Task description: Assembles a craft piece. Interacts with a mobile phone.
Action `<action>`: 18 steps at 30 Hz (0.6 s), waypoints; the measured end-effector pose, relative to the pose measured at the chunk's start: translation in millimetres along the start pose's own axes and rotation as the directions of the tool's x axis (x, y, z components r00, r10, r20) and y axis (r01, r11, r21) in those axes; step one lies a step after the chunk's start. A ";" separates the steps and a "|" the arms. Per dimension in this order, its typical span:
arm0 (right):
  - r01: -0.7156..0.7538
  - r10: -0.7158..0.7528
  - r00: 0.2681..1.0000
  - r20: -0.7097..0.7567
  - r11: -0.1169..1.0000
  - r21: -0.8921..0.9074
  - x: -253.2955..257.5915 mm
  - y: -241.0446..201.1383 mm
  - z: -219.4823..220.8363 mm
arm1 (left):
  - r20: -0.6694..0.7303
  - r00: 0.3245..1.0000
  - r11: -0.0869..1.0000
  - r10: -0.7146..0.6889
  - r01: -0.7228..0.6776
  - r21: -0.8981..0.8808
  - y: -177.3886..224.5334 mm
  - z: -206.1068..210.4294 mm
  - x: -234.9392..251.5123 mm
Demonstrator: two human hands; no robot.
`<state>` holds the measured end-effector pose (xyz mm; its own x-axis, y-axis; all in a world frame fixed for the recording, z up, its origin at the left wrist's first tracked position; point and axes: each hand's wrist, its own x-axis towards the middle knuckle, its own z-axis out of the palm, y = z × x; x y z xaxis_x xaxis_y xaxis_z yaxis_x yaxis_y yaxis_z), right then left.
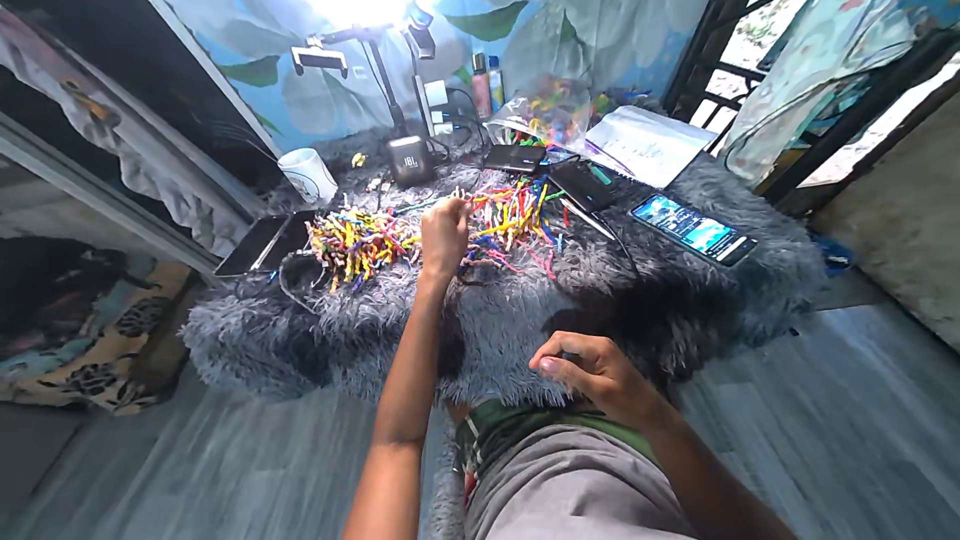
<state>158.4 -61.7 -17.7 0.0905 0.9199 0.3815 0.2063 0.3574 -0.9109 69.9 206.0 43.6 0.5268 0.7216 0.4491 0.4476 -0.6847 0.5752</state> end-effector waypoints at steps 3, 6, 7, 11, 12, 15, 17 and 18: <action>0.014 -0.014 1.000 0.008 1.000 0.016 -0.8 0.1 0.3 | 0.065 0.996 0.996 0.060 -0.055 -0.066 11.3 7.7 12.5; 0.019 -0.019 1.000 0.019 1.000 0.009 -2.7 -0.9 -1.6 | 0.180 0.981 0.998 0.065 -0.069 0.015 25.3 18.5 15.2; 0.020 -0.020 1.000 0.017 1.000 0.004 -3.1 -1.1 -2.6 | 0.221 0.975 0.998 0.023 -0.036 0.056 30.6 21.5 13.2; 0.013 -0.012 0.999 0.036 0.999 -0.038 -3.6 -1.3 -7.6 | 0.276 0.960 0.984 -0.042 -0.009 0.180 32.0 36.3 8.4; 0.010 -0.008 0.999 0.046 0.999 -0.051 -3.8 -1.5 -9.0 | 0.282 0.959 0.979 -0.032 -0.027 0.203 29.4 39.8 9.1; 0.012 -0.007 0.998 0.058 0.996 -0.085 -4.6 -1.7 -11.1 | 0.360 0.930 0.961 -0.069 -0.036 0.275 24.6 44.6 13.5; 0.015 -0.008 0.998 0.063 0.994 -0.110 -6.0 -2.0 -12.4 | 0.365 0.921 0.939 -0.133 -0.001 0.344 26.1 41.5 13.1; 0.017 -0.010 0.998 0.065 0.993 -0.121 -6.2 -1.7 -13.2 | 0.327 0.931 0.926 -0.161 0.027 0.377 27.6 37.9 12.3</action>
<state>170.4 -70.1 -16.4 0.0252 0.9250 0.3792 0.3238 0.3513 -0.8785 116.1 192.1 39.1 0.6551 0.7486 0.1020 0.7011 -0.6527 0.2872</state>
